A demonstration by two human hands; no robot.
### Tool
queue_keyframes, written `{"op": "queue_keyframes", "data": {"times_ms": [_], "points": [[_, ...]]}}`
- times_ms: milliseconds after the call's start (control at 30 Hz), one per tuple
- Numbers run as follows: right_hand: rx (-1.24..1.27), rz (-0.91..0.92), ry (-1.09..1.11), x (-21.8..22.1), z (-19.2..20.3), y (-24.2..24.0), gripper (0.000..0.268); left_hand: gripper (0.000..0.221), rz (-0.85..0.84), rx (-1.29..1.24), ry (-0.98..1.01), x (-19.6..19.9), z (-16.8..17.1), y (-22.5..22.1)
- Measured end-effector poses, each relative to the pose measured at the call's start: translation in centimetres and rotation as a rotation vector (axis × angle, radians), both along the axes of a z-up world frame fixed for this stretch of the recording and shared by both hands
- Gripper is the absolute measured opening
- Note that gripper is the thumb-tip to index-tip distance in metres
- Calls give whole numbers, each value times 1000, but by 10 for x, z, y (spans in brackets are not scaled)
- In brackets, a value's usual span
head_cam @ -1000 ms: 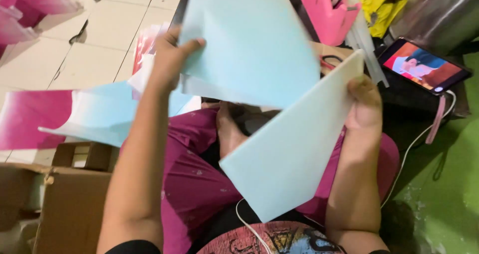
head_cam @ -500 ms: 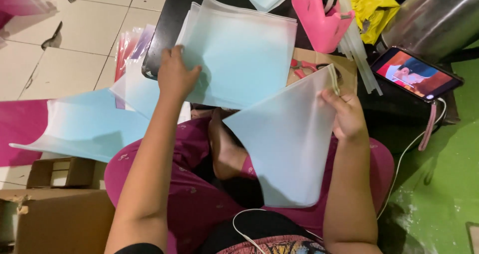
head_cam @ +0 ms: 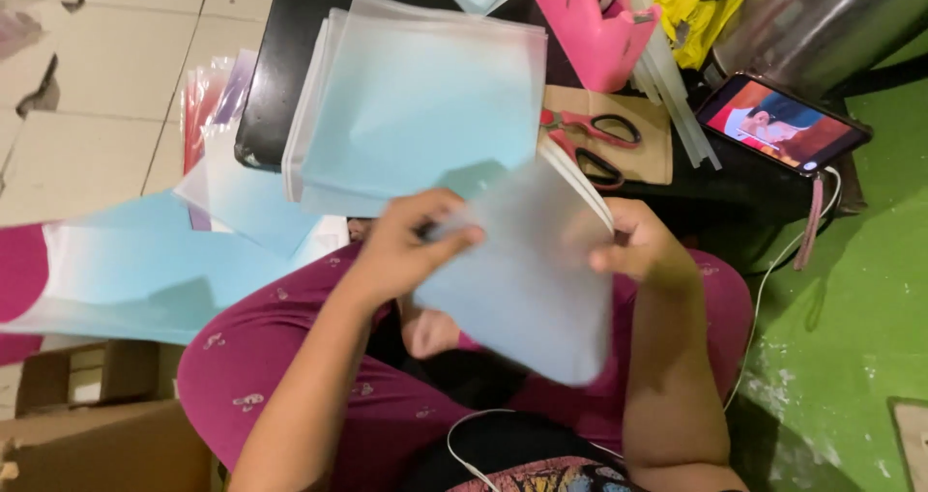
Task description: Cutting sheets of wrapping paper with scissors and folding them into decorative shapes for floral arrangements.
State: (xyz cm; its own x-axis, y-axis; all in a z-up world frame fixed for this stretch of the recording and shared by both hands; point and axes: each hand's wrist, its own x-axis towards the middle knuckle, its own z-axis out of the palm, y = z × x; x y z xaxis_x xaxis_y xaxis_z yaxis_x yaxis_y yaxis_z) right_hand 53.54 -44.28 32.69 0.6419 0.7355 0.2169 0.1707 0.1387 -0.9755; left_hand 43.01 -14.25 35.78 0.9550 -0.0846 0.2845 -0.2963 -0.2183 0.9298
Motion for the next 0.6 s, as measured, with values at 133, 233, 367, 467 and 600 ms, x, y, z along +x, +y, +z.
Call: {"op": "queue_keyframes", "data": {"times_ms": [133,233,367,467,600], "points": [[166,140,197,-1,25,6,75,15,333,-370,116,-1,14,26],[301,180,309,5,18,7,88,16,537,-482,65,3,26,38],[577,318,467,16,-5,7,109,15,670,-475,-17,6,33,40],[740,474,403,-16,45,37,86,14,661,-432,62,10,36,30],[277,-344,561,3,-23,-11,48,10,601,-380,186,21,23,31]]}}
